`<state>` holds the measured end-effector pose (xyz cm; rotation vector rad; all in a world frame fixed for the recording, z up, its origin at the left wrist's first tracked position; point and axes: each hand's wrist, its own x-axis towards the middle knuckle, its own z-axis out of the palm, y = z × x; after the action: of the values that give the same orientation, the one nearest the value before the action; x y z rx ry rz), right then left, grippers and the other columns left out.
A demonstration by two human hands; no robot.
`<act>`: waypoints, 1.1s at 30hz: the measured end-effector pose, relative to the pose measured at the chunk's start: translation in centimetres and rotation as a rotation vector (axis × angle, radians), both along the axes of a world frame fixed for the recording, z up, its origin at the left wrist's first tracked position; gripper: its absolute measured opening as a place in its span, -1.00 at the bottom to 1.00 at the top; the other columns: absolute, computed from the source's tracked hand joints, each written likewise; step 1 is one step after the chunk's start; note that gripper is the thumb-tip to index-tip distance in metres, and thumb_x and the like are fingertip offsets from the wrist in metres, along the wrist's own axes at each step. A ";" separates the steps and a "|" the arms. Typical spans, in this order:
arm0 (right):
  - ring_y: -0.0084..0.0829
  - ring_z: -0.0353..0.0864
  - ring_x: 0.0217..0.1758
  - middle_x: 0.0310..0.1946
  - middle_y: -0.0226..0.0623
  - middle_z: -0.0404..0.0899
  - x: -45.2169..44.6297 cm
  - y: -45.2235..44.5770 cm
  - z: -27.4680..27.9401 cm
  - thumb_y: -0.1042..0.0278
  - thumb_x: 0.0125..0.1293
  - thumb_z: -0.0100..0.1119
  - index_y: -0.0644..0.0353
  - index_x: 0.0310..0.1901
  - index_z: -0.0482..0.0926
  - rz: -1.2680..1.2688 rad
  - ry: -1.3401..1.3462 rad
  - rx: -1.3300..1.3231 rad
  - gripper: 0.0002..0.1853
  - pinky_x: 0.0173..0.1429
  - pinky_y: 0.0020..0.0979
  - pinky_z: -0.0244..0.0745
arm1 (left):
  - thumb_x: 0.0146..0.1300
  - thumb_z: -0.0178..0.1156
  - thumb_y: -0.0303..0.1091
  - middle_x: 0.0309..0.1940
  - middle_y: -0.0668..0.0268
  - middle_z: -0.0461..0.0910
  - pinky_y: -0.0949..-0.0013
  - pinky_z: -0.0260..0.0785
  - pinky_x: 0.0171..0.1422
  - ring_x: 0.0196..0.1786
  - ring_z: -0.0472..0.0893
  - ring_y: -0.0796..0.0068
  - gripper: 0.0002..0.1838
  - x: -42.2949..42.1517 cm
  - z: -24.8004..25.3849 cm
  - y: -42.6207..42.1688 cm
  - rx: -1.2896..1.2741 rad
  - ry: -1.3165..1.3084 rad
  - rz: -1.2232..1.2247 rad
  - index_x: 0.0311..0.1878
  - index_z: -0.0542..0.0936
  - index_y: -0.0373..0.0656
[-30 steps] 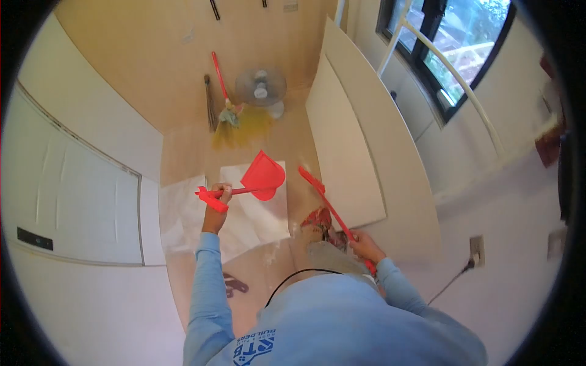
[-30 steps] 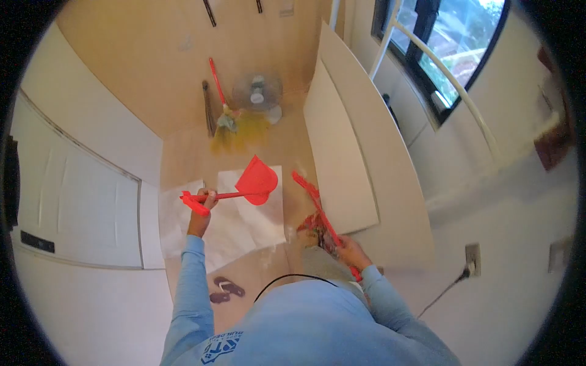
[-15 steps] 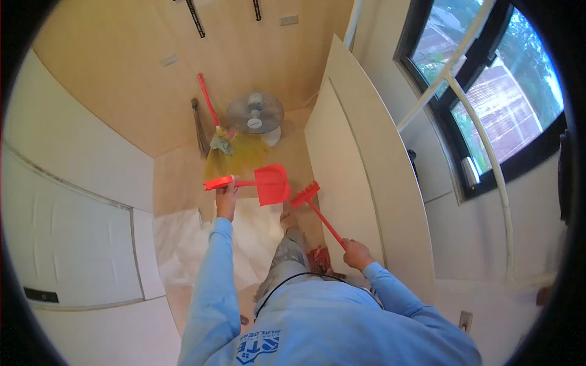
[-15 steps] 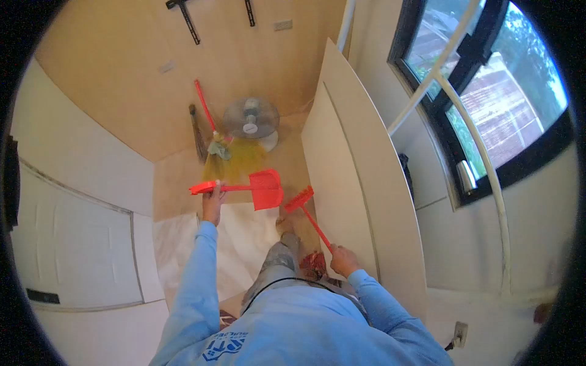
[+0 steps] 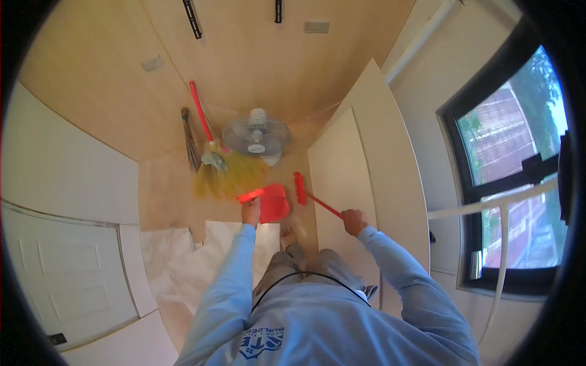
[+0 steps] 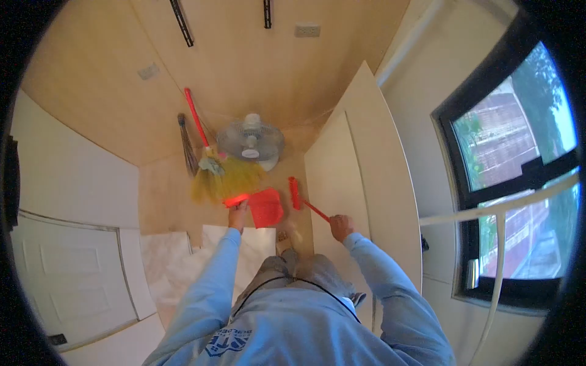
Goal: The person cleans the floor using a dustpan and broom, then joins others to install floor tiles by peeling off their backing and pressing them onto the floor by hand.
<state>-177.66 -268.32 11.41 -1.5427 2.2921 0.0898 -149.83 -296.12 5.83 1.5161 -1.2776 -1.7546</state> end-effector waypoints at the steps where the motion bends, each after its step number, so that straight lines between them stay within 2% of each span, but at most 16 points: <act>1: -0.09 0.70 -0.09 -0.21 -0.17 0.69 -1.9 -2.9 0.6 0.40 0.30 0.03 0.09 -0.10 0.64 0.038 0.052 0.062 -0.78 -0.01 -0.10 0.59 | 0.39 0.24 -0.24 -0.16 0.38 0.57 0.44 0.44 0.00 -0.09 0.56 0.52 -0.75 -0.9 -0.4 -1.2 0.055 0.041 0.021 0.02 0.52 -0.12; 3: -0.13 0.72 -0.11 -0.21 -0.18 0.70 -5.2 -8.1 1.1 0.37 0.31 0.03 0.06 -0.09 0.65 0.122 0.155 0.196 -0.78 -0.05 -0.13 0.60 | 0.40 0.23 -0.26 -0.15 0.38 0.58 0.44 0.44 -0.06 -0.11 0.57 0.51 -0.78 -2.1 -2.2 -2.7 0.174 0.120 0.071 0.01 0.51 -0.10; 6: -0.19 0.74 -0.13 -0.24 -0.20 0.73 -9.0 -15.5 3.2 0.33 0.32 0.05 0.05 -0.13 0.67 0.132 0.312 0.297 -0.79 -0.10 -0.19 0.60 | 0.40 0.22 -0.17 -0.42 0.47 0.50 0.48 0.28 -0.42 -0.45 0.42 0.68 -0.79 -4.1 -3.6 -3.7 0.088 0.218 0.234 -0.17 0.53 -0.09; 8: -0.27 0.76 -0.15 -0.23 -0.33 0.76 -12.0 -20.2 3.6 0.27 0.35 0.06 -0.02 -0.21 0.76 0.204 0.413 0.250 -0.77 -0.13 -0.26 0.58 | 0.41 0.21 -0.16 -0.42 0.48 0.48 0.50 0.28 -0.42 -0.44 0.41 0.70 -0.79 -4.5 -6.1 -5.0 0.003 0.260 0.225 -0.20 0.51 -0.09; 9: -0.27 0.76 -0.14 -0.23 -0.33 0.76 -13.3 -22.7 4.0 0.27 0.35 0.07 -0.03 -0.21 0.76 0.232 0.441 0.269 -0.78 -0.14 -0.27 0.58 | 0.41 0.21 -0.16 -0.42 0.48 0.47 0.50 0.27 -0.41 -0.44 0.41 0.71 -0.79 -4.9 -7.4 -5.7 -0.042 0.284 0.217 -0.22 0.51 -0.09; 12: -0.27 0.76 -0.14 -0.25 -0.32 0.76 -17.3 -30.5 5.4 0.29 0.31 0.10 -0.03 -0.23 0.77 0.322 0.522 0.311 -0.79 -0.16 -0.25 0.57 | 0.41 0.20 -0.29 -0.07 0.36 0.58 0.36 0.47 0.10 0.02 0.59 0.44 -0.76 -4.7 -10.2 -7.7 0.159 0.260 0.261 0.08 0.50 -0.08; 14: -0.26 0.77 -0.13 -0.27 -0.30 0.76 -20.1 -35.8 5.3 0.33 0.28 0.11 0.00 -0.27 0.77 0.404 0.565 0.317 -0.80 -0.19 -0.21 0.59 | 0.41 0.19 -0.29 -0.07 0.36 0.59 0.36 0.45 0.14 0.02 0.60 0.45 -0.74 -4.5 -13.2 -8.8 0.085 0.185 0.217 0.10 0.49 -0.07; 15: -0.26 0.77 -0.13 -0.26 -0.30 0.76 -22.0 -38.4 3.6 0.32 0.26 0.14 0.00 -0.26 0.77 0.381 0.606 0.324 -0.81 -0.19 -0.21 0.59 | 0.41 0.18 -0.28 -0.08 0.36 0.59 0.35 0.45 0.16 0.02 0.60 0.45 -0.73 -4.8 -14.0 -9.5 0.049 0.143 0.204 0.12 0.49 -0.07; 18: -0.25 0.76 -0.13 -0.25 -0.29 0.77 -24.9 -46.4 3.1 0.32 0.26 0.14 0.02 -0.25 0.78 0.433 0.643 0.336 -0.80 -0.19 -0.21 0.59 | 0.41 0.14 -0.29 -0.06 0.35 0.58 0.37 0.47 0.10 0.02 0.59 0.48 -0.73 -7.5 -11.3 -10.7 0.022 0.161 0.567 0.13 0.49 -0.08; 21: -0.23 0.76 -0.12 -0.24 -0.27 0.76 -28.0 -52.8 0.1 0.31 0.26 0.17 0.05 -0.24 0.77 0.554 0.610 0.284 -0.81 -0.17 -0.17 0.60 | 0.43 0.19 -0.18 -0.42 0.51 0.48 0.46 0.29 -0.36 -0.38 0.42 0.66 -0.79 -9.6 -10.6 -12.6 -0.155 -0.101 0.666 -0.09 0.60 -0.12; 24: -0.23 0.76 -0.11 -0.25 -0.27 0.76 -29.4 -58.8 -0.7 0.29 0.27 0.17 0.05 -0.24 0.77 0.662 0.613 0.251 -0.81 -0.17 -0.15 0.62 | 0.41 0.21 -0.20 -0.35 0.46 0.53 0.46 0.32 -0.33 -0.35 0.45 0.64 -0.77 -10.8 -13.4 -14.0 -0.093 0.047 0.833 0.00 0.59 -0.11; 27: -0.25 0.76 -0.15 -0.25 -0.29 0.76 -30.7 -64.0 -3.0 0.29 0.29 0.14 0.02 -0.26 0.76 0.782 0.635 0.296 -0.82 -0.14 -0.14 0.57 | 0.36 0.21 -0.28 -0.17 0.41 0.56 0.45 0.47 -0.10 -0.23 0.55 0.55 -0.64 -11.4 -19.5 -14.5 -0.075 0.177 0.907 0.19 0.47 -0.06; 29: -0.28 0.75 -0.18 -0.27 -0.32 0.76 -30.9 -66.3 -4.3 0.29 0.31 0.13 -0.03 -0.27 0.75 0.854 0.706 0.323 -0.82 -0.10 -0.15 0.50 | 0.36 0.23 -0.24 -0.25 0.40 0.55 0.46 0.41 -0.22 -0.29 0.50 0.60 -0.70 -12.8 -17.6 -15.4 -0.300 -0.191 0.774 0.10 0.54 -0.11; 31: -0.32 0.74 -0.19 -0.28 -0.36 0.76 -30.3 -67.9 -4.2 0.30 0.33 0.11 -0.09 -0.28 0.74 0.903 0.804 0.318 -0.82 -0.03 -0.17 0.40 | 0.36 0.25 -0.21 -0.24 0.37 0.57 0.44 0.41 -0.21 -0.27 0.51 0.58 -0.69 -13.8 -14.1 -17.1 -0.210 -0.254 0.736 0.07 0.57 -0.14; 33: -0.35 0.72 -0.15 -0.31 -0.40 0.75 -30.5 -69.6 -4.8 0.30 0.34 0.09 -0.13 -0.26 0.73 0.907 0.821 0.307 -0.82 0.03 -0.20 0.30 | 0.34 0.26 -0.18 -0.14 0.32 0.63 0.40 0.47 -0.06 -0.15 0.59 0.49 -0.65 -14.3 -11.5 -18.3 0.176 -0.001 0.812 0.11 0.57 -0.14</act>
<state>-208.21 -337.90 6.58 -2.5082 1.6508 1.4482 -164.09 -314.42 -5.65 1.7816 -0.3849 -1.3253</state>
